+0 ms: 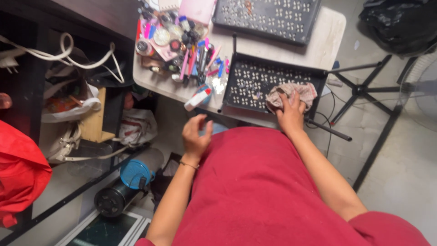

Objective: The recorder is seen organizing and cleaning various items, including small accessories and trays, on a table and shelf.

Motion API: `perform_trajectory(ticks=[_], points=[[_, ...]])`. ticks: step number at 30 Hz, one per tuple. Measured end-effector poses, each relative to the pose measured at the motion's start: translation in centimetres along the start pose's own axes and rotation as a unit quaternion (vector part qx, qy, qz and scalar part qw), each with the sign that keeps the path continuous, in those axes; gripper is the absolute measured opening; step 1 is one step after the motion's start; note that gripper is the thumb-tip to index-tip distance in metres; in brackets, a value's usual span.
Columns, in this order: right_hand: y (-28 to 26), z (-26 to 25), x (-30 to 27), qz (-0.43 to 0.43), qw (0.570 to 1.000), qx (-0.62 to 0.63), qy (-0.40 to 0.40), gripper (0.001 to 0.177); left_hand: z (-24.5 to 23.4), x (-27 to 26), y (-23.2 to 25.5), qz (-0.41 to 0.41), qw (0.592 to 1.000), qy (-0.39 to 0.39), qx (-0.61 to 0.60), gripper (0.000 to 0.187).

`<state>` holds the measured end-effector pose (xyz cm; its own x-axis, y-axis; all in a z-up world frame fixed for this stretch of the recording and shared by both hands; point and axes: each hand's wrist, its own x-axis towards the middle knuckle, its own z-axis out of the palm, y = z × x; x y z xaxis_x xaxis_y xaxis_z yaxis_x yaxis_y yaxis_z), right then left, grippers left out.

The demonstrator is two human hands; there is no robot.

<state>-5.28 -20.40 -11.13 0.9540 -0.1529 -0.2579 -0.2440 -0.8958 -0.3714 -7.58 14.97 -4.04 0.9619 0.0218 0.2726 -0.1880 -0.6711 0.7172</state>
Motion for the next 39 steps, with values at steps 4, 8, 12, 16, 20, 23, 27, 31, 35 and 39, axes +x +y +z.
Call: perform_trajectory(ticks=[4,8,12,16,20,23,27,31,35,39], points=[[0.3,-0.5,0.4,-0.024,1.0,-0.013,0.011,0.064,-2.3,6.2,8.5,0.028,0.998,-0.044,-0.025,0.03],[0.2,-0.8,0.9,-0.03,1.0,0.002,0.007,0.06,-2.4,8.6,9.9,0.053,0.996,-0.065,0.0,0.022],[0.3,-0.1,1.1,-0.047,0.998,0.0,0.033,0.06,-4.1,10.3,11.0,0.046,0.994,-0.097,0.004,0.026],[-0.1,0.5,1.5,-0.045,0.998,0.01,0.049,0.058,-5.2,11.3,11.1,0.043,0.986,-0.162,0.016,0.028],[-0.8,1.1,1.7,-0.08,0.996,0.017,0.037,0.055,-5.5,12.1,11.0,0.011,0.977,-0.213,0.004,0.024],[-2.0,2.0,2.3,-0.117,0.992,0.033,0.016,0.054,-5.9,12.9,11.0,-0.024,0.969,-0.245,-0.019,0.021],[-4.0,4.0,4.4,-0.199,0.977,0.038,-0.067,0.052,-6.2,13.8,10.7,-0.029,0.96,-0.275,-0.035,0.019],[-8.5,4.4,6.1,-0.236,0.964,0.044,-0.112,0.052,-6.5,14.6,10.6,-0.039,0.95,-0.309,-0.019,0.022],[-12.1,5.6,8.0,-0.267,0.958,0.04,-0.101,0.057,-6.9,15.6,10.8,-0.03,0.936,-0.351,0.003,0.024],[-13.7,5.0,9.3,-0.233,0.968,0.009,-0.094,0.059,-7.0,15.9,10.7,-0.022,0.928,-0.372,0.022,0.025]])
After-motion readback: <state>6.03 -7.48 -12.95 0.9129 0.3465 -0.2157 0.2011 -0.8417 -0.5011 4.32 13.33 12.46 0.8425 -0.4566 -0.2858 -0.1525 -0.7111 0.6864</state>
